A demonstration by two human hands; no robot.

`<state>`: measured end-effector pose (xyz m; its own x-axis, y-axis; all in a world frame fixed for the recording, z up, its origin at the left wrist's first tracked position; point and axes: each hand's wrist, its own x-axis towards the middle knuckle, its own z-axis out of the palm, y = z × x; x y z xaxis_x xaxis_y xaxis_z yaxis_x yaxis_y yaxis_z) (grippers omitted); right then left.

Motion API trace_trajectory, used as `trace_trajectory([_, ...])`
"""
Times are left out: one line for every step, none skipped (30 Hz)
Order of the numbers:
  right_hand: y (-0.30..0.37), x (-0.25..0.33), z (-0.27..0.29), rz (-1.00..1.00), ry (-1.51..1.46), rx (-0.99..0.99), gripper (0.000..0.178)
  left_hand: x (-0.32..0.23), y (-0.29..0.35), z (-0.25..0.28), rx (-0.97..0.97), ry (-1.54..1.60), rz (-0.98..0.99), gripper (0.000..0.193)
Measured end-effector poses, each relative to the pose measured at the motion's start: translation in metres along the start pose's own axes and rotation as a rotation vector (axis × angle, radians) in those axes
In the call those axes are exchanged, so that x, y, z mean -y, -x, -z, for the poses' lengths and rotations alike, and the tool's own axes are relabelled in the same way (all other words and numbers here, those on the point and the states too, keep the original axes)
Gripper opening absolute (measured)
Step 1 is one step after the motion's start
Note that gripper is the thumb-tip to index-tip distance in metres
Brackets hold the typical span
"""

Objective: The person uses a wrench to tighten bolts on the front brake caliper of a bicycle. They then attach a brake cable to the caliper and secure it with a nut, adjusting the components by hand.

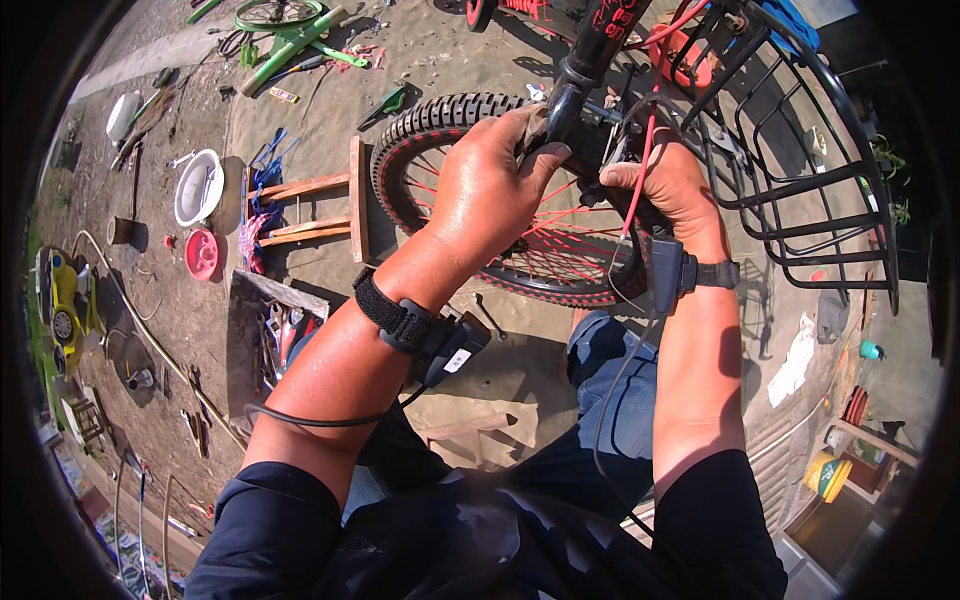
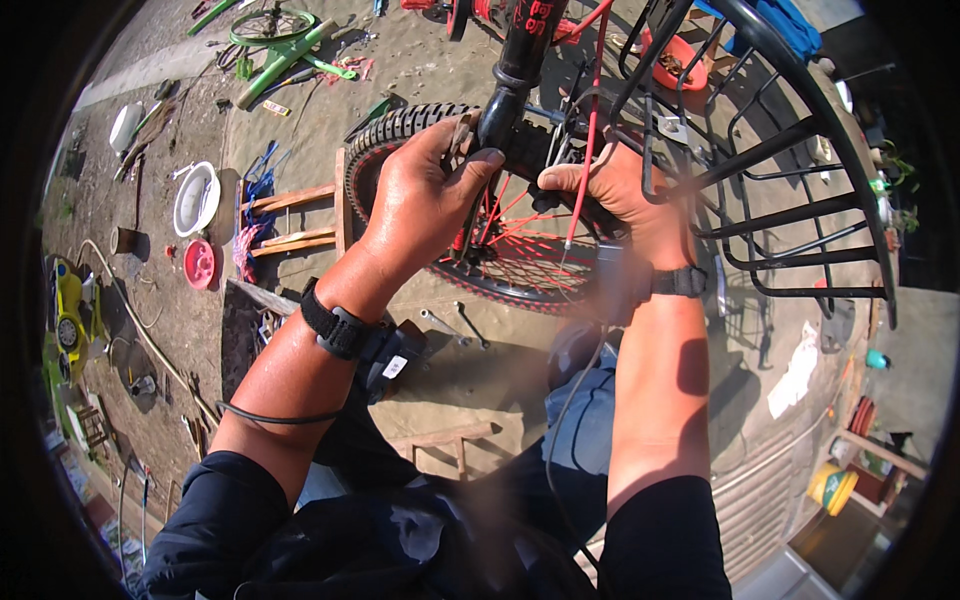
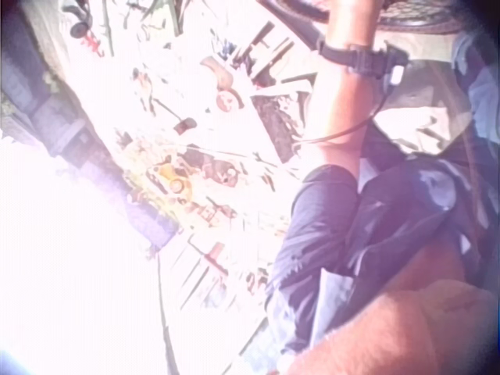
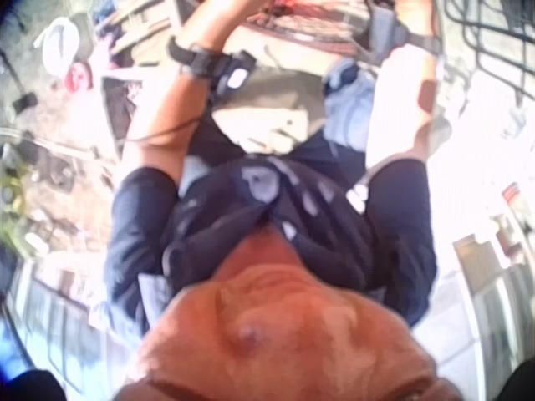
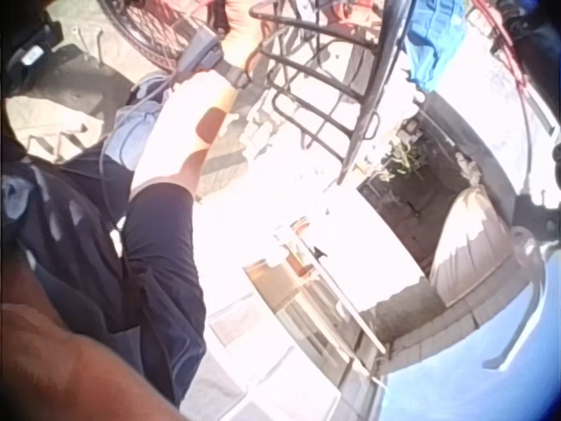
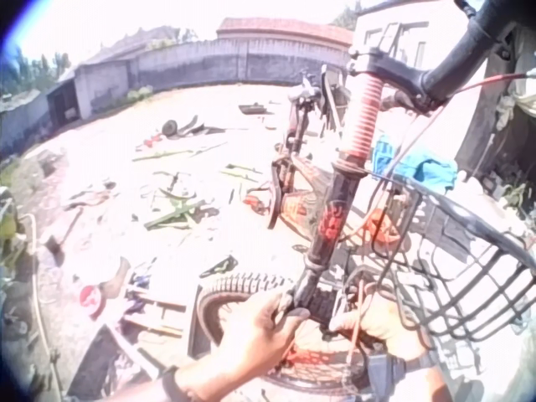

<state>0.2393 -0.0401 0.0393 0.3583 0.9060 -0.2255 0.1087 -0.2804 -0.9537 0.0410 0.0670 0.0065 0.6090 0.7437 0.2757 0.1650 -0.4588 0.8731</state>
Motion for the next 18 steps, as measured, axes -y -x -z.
trace_trajectory([0.0,0.001,0.0,0.052,0.007,-0.017,0.037,-0.001,-0.001,0.0,0.014,0.003,0.014,0.032])
trace_trajectory([0.0,0.001,0.0,0.104,0.013,-0.033,0.036,-0.001,-0.001,0.0,0.028,0.005,0.027,0.032])
trace_trajectory([-0.002,-0.004,0.003,0.079,0.002,-0.008,0.048,-0.002,-0.002,-0.001,0.042,0.007,0.042,0.032])
trace_trajectory([-0.005,-0.01,0.006,0.053,-0.012,0.018,0.061,-0.004,-0.002,0.0,0.038,0.017,0.05,0.033])
trace_trajectory([-0.005,-0.015,0.009,0.038,-0.006,0.03,0.069,-0.006,-0.002,0.001,0.034,0.028,0.058,0.033])
trace_trajectory([-0.005,-0.019,0.012,0.023,0.0,0.04,0.077,-0.008,-0.002,0.001,0.03,0.039,0.066,0.033])
trace_trajectory([-0.004,-0.018,0.013,0.02,0.026,0.038,0.081,-0.008,-0.002,0.001,0.028,0.042,0.069,0.033])
trace_trajectory([-0.003,-0.019,0.013,0.018,0.043,0.031,0.083,-0.008,-0.002,0.001,0.027,0.046,0.071,0.033])
trace_trajectory([-0.004,-0.02,0.013,0.018,0.061,0.023,0.086,-0.008,-0.001,0.0,0.026,0.051,0.072,0.033])
trace_trajectory([-0.006,-0.022,0.011,0.017,0.069,0.008,0.086,-0.008,-0.001,0.0,0.03,0.056,0.082,0.033])
trace_trajectory([-0.004,-0.022,0.012,0.004,0.075,-0.003,0.08,-0.009,-0.001,0.0,0.034,0.061,0.092,0.033])
trace_trajectory([-0.003,-0.02,0.013,-0.009,0.082,-0.014,0.075,-0.009,-0.002,0.0,0.039,0.067,0.101,0.034])
trace_trajectory([-0.001,-0.018,0.012,-0.024,0.087,-0.025,0.07,-0.01,-0.002,0.001,0.041,0.061,0.097,0.034])
trace_trajectory([-0.002,-0.019,0.008,0.092,0.054,-0.05,0.049,-0.01,-0.002,0.001,0.042,0.056,0.093,0.035])
trace_trajectory([-0.001,-0.017,0.003,0.087,-0.01,-0.073,0.04,-0.01,-0.002,0.001,0.043,0.051,0.089,0.035])
trace_trajectory([0.001,-0.013,-0.004,0.083,-0.074,-0.094,0.031,-0.009,-0.002,0.0,0.038,0.05,0.088,0.036])
trace_trajectory([0.003,-0.008,-0.011,0.08,-0.138,-0.115,0.024,-0.007,-0.001,0.0,0.032,0.049,0.087,0.037])
trace_trajectory([0.0,-0.012,0.0,0.017,-0.059,-0.063,0.024,-0.004,-0.001,-0.001,0.024,0.048,0.086,0.038])
